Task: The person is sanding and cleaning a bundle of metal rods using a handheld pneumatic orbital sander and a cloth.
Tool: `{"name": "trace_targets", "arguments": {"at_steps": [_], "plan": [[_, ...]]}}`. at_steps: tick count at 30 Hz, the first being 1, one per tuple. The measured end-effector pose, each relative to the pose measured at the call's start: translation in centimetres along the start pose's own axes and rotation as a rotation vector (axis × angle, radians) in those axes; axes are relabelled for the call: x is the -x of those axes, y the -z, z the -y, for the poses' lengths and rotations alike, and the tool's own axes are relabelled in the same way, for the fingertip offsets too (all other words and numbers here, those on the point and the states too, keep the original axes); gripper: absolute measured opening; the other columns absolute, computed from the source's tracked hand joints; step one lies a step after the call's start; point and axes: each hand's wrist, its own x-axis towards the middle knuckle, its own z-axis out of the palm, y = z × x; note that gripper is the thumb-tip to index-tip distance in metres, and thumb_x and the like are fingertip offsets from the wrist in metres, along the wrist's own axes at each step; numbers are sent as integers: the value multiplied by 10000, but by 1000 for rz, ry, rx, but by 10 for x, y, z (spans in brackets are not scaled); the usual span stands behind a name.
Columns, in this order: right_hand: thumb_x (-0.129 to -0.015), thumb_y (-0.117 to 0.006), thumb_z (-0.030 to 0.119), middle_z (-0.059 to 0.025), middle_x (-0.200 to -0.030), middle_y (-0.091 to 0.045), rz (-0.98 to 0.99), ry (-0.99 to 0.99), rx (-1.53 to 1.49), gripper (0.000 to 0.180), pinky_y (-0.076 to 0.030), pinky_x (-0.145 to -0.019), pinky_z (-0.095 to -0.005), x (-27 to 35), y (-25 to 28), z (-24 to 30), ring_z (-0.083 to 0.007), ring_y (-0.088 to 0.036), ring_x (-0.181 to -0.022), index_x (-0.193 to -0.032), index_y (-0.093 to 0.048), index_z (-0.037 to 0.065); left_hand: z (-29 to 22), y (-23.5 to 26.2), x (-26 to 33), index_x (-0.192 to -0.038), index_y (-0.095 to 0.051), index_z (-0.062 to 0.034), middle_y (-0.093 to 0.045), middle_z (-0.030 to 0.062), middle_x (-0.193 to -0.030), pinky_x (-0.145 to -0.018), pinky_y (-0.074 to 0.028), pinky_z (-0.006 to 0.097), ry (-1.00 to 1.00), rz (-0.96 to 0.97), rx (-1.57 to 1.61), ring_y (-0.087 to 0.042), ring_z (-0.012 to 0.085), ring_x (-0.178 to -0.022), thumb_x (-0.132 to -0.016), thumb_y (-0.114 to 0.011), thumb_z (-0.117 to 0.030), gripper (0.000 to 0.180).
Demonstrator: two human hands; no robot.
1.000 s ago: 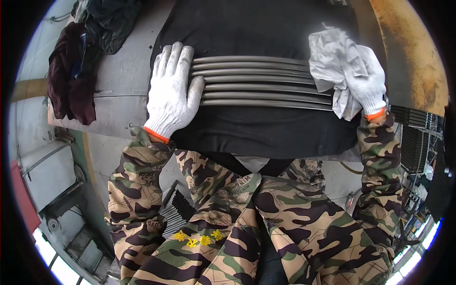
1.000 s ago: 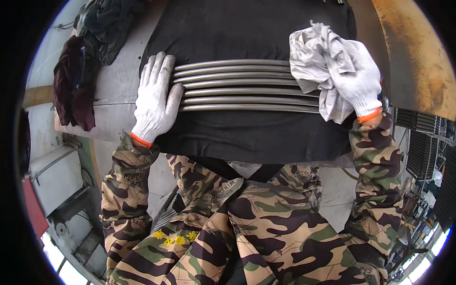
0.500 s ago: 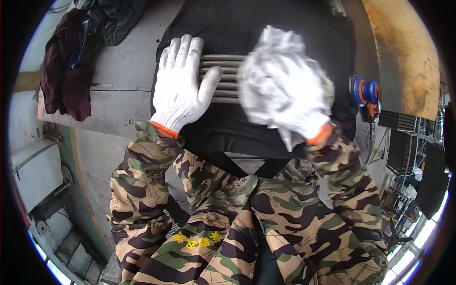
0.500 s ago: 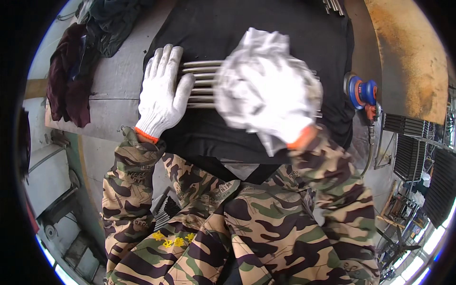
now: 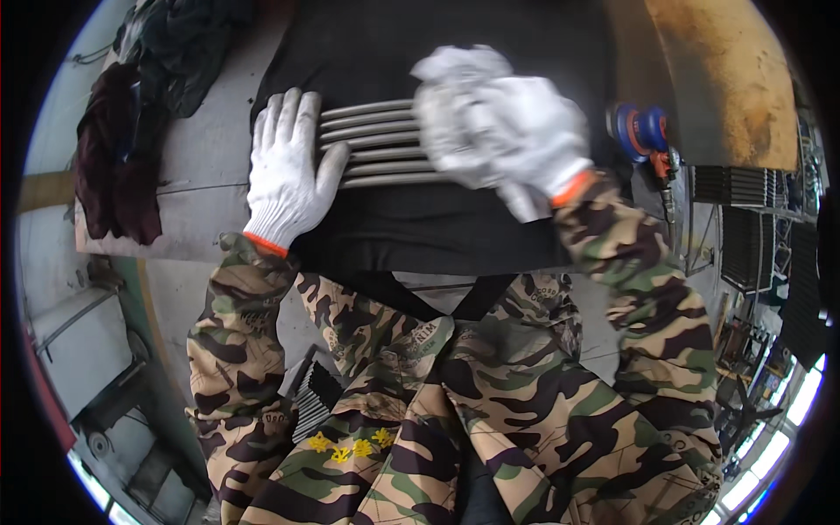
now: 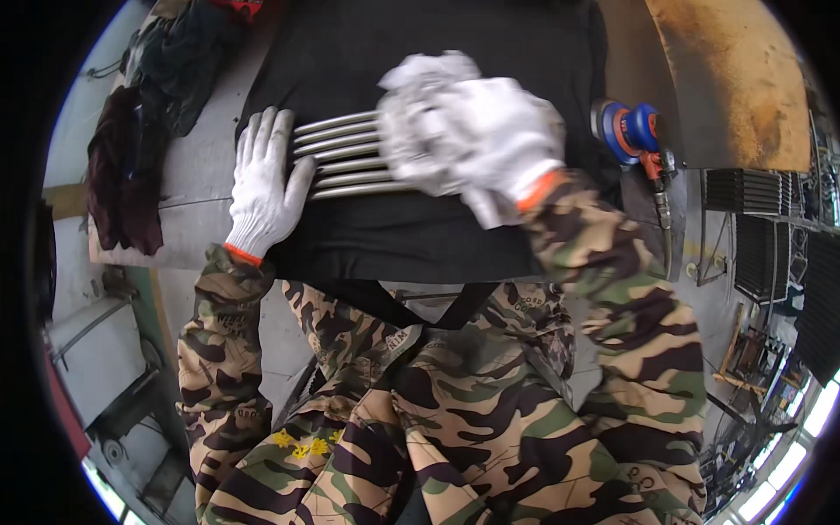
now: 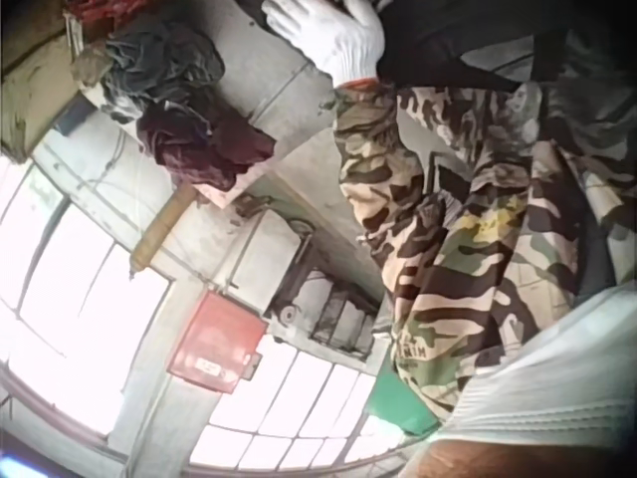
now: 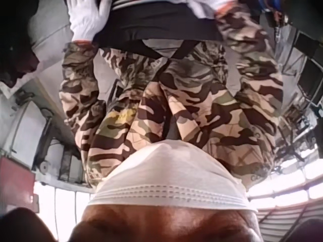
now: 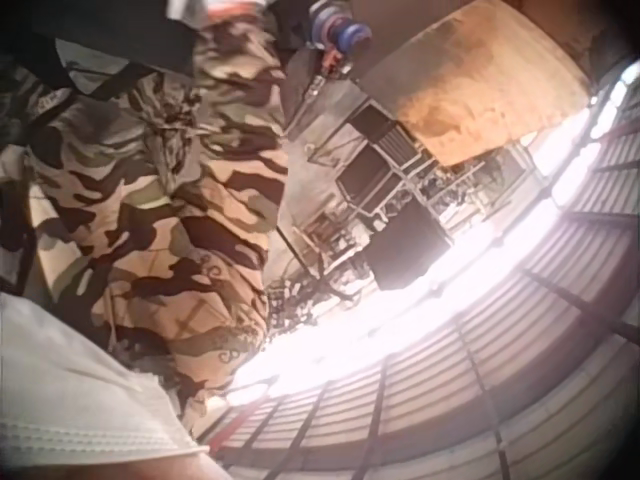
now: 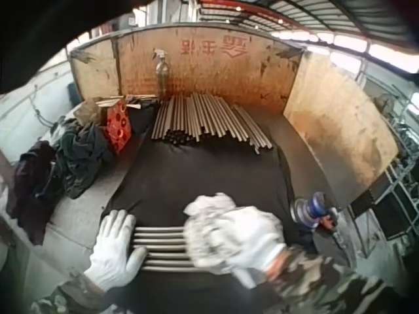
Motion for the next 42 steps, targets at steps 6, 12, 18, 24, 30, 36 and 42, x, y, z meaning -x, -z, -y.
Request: {"name": "trace_targets", "arguments": {"at_steps": [6, 12, 18, 24, 30, 36, 42], "plan": [[-883, -778, 309, -104, -1183, -718, -239, -96, 39, 415, -581, -941, -432, 38, 12, -69, -333, -691, -1067, -1266, -729, 156, 8, -1, 3, -1486, -518, 67, -510, 334, -1526, -1233, -312, 594, -18, -42, -42, -430, 537, -1449, -978, -671, -329, 662], [-943, -774, 176, -120, -1084, -760, -430, -240, -453, 304, -606, -882, -362, 44, 27, -34, -279, -757, -986, -1226, -728, 73, 11, -8, -3, -1461, -542, 63, -537, 322, -1498, -1185, -355, 589, -35, -85, -129, -472, 523, -1399, -982, -661, -317, 623], [-922, -630, 415, -112, -1184, -702, -40, 143, 311, 424, -545, -954, -442, -7, -32, 72, -313, -670, -1111, -1239, -701, 142, 1, -27, -18, -1437, -571, 43, -566, 309, -1477, -1175, -373, 589, -66, -140, -45, -476, 526, -1402, -1023, -590, -302, 539], [-815, -754, 404, -81, -1135, -710, -167, 89, 79, 412, -570, -903, -476, -49, -59, 130, -322, -684, -1074, -1117, -745, 124, 43, -35, -2, -1560, -501, -22, -460, 209, -1645, -1281, -253, 568, -133, 24, -64, -350, 504, -1536, -1104, -390, -282, 536], [-727, -800, 402, -79, -1063, -720, -40, 211, 65, 459, -570, -850, -494, -6, -26, 18, -296, -704, -993, -1123, -727, 180, 12, -5, 1, -1534, -531, -7, -486, 279, -1600, -1283, -263, 560, 63, 10, 38, -359, 516, -1528, -1051, -552, -275, 553], [-683, -858, 217, -112, -1191, -727, -246, 46, 9, 616, -576, -930, -450, 63, 18, -77, -367, -685, -1066, -1275, -727, 112, 1, -3, -3, -1538, -509, 17, -468, 306, -1597, -1276, -257, 588, 44, 20, 28, -364, 542, -1512, -1037, -547, -256, 572], [-887, -792, 38, -114, -1186, -734, -357, -346, -672, 432, -571, -945, -345, 89, -4, -88, -239, -725, -1086, -1307, -694, 16, -2, 4, 2, -1603, -453, -14, -413, 283, -1651, -1289, -242, 576, 36, 72, 29, -324, 520, -1545, -1053, -522, -213, 589]]}}
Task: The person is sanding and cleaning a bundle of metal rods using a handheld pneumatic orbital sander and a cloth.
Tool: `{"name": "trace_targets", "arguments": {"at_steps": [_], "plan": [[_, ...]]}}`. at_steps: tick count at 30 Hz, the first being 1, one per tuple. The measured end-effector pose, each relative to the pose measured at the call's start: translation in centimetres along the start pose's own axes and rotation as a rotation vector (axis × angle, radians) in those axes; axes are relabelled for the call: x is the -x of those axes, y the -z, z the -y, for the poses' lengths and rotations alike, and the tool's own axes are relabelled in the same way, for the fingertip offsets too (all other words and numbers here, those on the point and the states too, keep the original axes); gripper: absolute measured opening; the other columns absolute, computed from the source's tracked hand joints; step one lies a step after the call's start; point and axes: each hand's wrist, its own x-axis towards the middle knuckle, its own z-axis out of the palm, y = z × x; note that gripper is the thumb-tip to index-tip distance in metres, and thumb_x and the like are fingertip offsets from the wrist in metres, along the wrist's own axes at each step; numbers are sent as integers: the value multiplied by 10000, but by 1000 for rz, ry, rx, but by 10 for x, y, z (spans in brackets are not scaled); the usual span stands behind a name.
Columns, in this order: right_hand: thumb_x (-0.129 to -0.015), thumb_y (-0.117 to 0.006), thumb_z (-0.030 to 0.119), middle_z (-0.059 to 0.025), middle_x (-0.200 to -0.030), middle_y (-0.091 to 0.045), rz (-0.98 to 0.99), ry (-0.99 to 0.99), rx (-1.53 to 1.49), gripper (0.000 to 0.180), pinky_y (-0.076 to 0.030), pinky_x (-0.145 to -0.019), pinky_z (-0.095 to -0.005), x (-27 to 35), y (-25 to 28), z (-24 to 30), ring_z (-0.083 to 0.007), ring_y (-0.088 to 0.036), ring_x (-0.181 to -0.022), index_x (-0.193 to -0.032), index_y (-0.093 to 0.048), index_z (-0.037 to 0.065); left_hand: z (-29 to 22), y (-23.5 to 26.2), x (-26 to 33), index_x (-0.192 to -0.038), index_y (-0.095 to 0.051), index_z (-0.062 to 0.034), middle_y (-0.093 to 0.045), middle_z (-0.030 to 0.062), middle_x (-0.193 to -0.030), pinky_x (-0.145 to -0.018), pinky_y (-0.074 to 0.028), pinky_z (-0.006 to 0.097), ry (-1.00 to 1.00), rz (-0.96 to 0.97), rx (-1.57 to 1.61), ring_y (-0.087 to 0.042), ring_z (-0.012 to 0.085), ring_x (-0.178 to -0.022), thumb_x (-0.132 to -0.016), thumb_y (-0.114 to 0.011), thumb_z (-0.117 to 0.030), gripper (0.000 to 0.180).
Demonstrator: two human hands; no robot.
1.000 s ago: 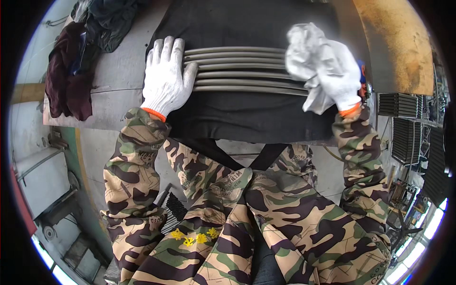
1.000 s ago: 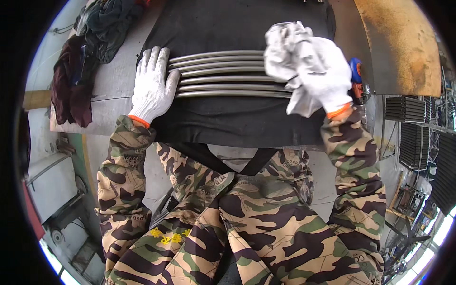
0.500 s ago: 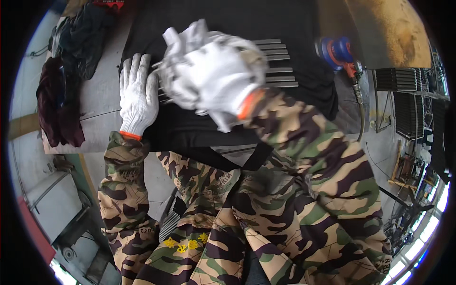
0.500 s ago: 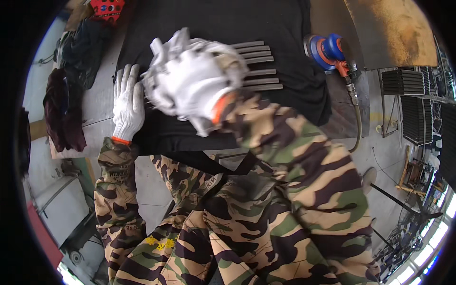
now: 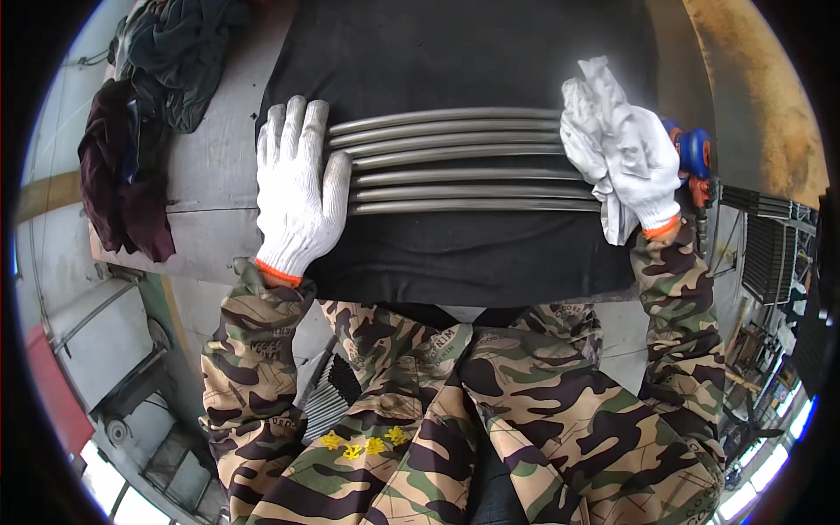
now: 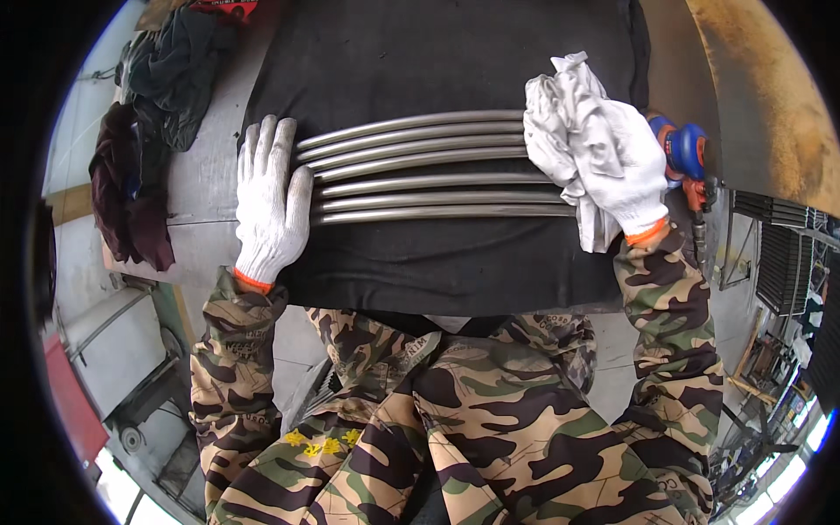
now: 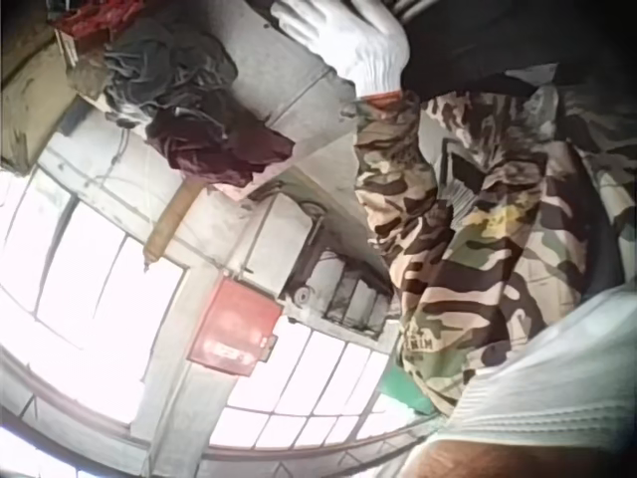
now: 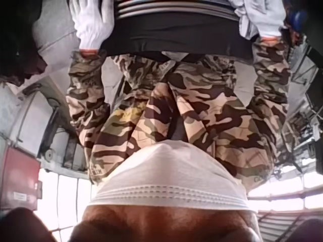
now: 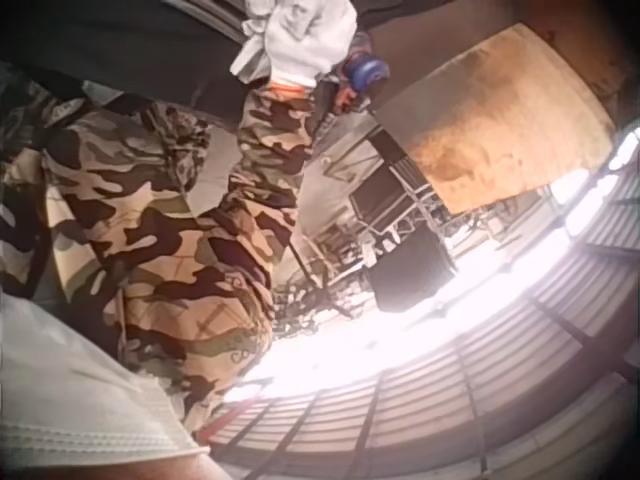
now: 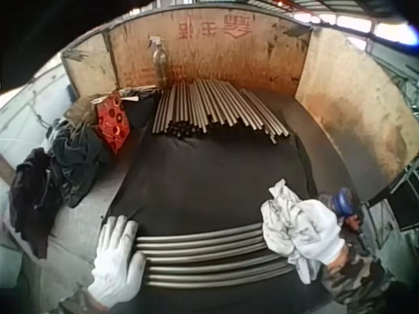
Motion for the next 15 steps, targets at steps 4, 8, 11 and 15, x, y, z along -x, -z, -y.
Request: {"name": "trace_targets", "arguments": {"at_steps": [4, 8, 11, 15], "plan": [[-970, -759, 23, -62, -1075, -741, -104, 347, 211, 318, -597, -782, -288, -10, -2, 11, -140, -724, -899, -1280, -690, 14, -2, 1, 2, -1584, -463, 9, -429, 300, -1630, -1283, -241, 592, 3, -10, 14, -341, 535, -1530, -1033, -556, -229, 607], [-1036, -738, 100, -25, -831, -718, -299, -198, -490, 235, -439, -429, -221, -15, 15, 15, -43, -572, -519, -1252, -698, 19, -3, 3, 0, -1557, -477, 42, -452, 322, -1603, -1272, -244, 612, -10, -27, 30, -357, 552, -1514, -1010, -591, -231, 622], [-1070, -663, 63, -33, -863, -726, -324, 30, -501, 218, -431, -443, -200, -35, 33, 20, -32, -560, -526, -1280, -689, 13, -3, 7, 3, -1565, -450, 54, -442, 339, -1599, -1267, -241, 623, 1, -35, 56, -349, 557, -1513, -958, -643, -241, 702], [-1097, -613, 73, -118, -1021, -783, -210, 40, -494, 216, -450, -457, -174, -31, 31, 58, -23, -584, -543, -1293, -675, 7, 6, 16, 5, -1594, -383, 56, -383, 365, -1620, -1289, -217, 608, -74, 56, 172, -314, 552, -1531, -807, -778, -333, 962]]}}
